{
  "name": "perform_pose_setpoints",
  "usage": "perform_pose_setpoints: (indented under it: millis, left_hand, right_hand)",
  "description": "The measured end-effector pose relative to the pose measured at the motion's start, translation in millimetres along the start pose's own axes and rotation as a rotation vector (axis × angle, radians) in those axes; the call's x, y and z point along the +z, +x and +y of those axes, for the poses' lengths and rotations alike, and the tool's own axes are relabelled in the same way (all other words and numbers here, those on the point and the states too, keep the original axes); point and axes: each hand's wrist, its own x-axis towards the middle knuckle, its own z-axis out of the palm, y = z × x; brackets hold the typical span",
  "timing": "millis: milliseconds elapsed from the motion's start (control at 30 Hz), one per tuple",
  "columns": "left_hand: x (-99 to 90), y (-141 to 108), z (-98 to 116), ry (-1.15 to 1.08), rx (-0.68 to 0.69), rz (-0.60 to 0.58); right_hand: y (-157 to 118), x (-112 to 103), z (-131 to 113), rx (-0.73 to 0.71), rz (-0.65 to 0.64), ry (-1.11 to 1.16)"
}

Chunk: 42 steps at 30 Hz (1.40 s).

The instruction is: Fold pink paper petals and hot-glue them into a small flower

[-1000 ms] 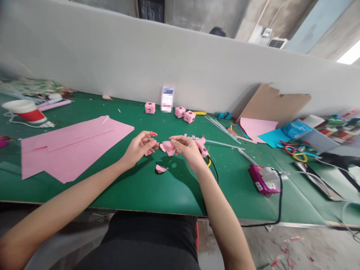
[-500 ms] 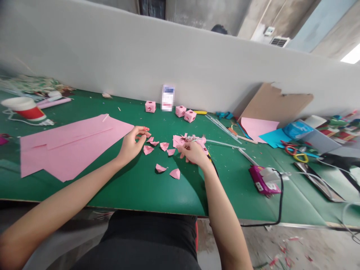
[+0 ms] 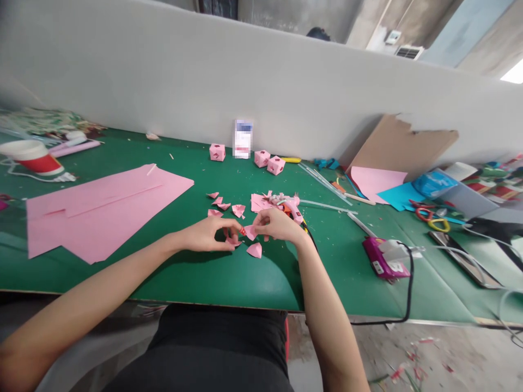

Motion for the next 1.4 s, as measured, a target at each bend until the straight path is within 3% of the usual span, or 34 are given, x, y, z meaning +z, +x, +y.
perform_pose_setpoints:
  millis: [233, 333, 600, 667, 733, 833, 967, 1067, 1167, 1400]
  left_hand:
    - [-6.7, 6, -7, -0.253, -0.068, 0.17]
    - [-9.8, 7, -8, -0.315, -0.085, 0.184]
    - [-7.4, 6, -5, -0.232, -0.094, 0.151]
    - [-7.9, 5, -5, -0.161, -0.088, 0.197]
    - [-11.3, 4, -5, -0.021, -0.052, 0.373]
    - [-22.1, 3, -9, 0.156, -0.02, 0.727]
    - [-36.7, 4, -18, 0.223, -0.013, 0.938]
    - [-38.5, 5, -25, 0.293, -0.04, 0.929]
    - [-34.0, 6, -27, 0.421, -0.074, 0.838]
    - [-19.7, 6, -28, 0.589, -0.067, 0.71]
  right_hand:
    - [-3, -2, 3, 0.011, -0.127, 0.002]
    - [-4, -1, 0, 0.022, -0.227, -0.019]
    - [2, 10, 0, -0.084, -0.246, -0.106]
    - [3, 11, 2, -0.08, -0.246, -0.107]
    - [3, 11, 2, -0.078, -0.188, -0.085]
    - [6, 13, 0, -0.07, -0.011, -0.071]
    - [15, 23, 1, -0.115, 0.258, -0.07]
    - [26, 35, 4, -0.196, 0.5, -0.154]
    - [35, 46, 8, -0.314, 0.619, -0.303]
    - [41, 61, 9, -0.437, 0.531, -0.566]
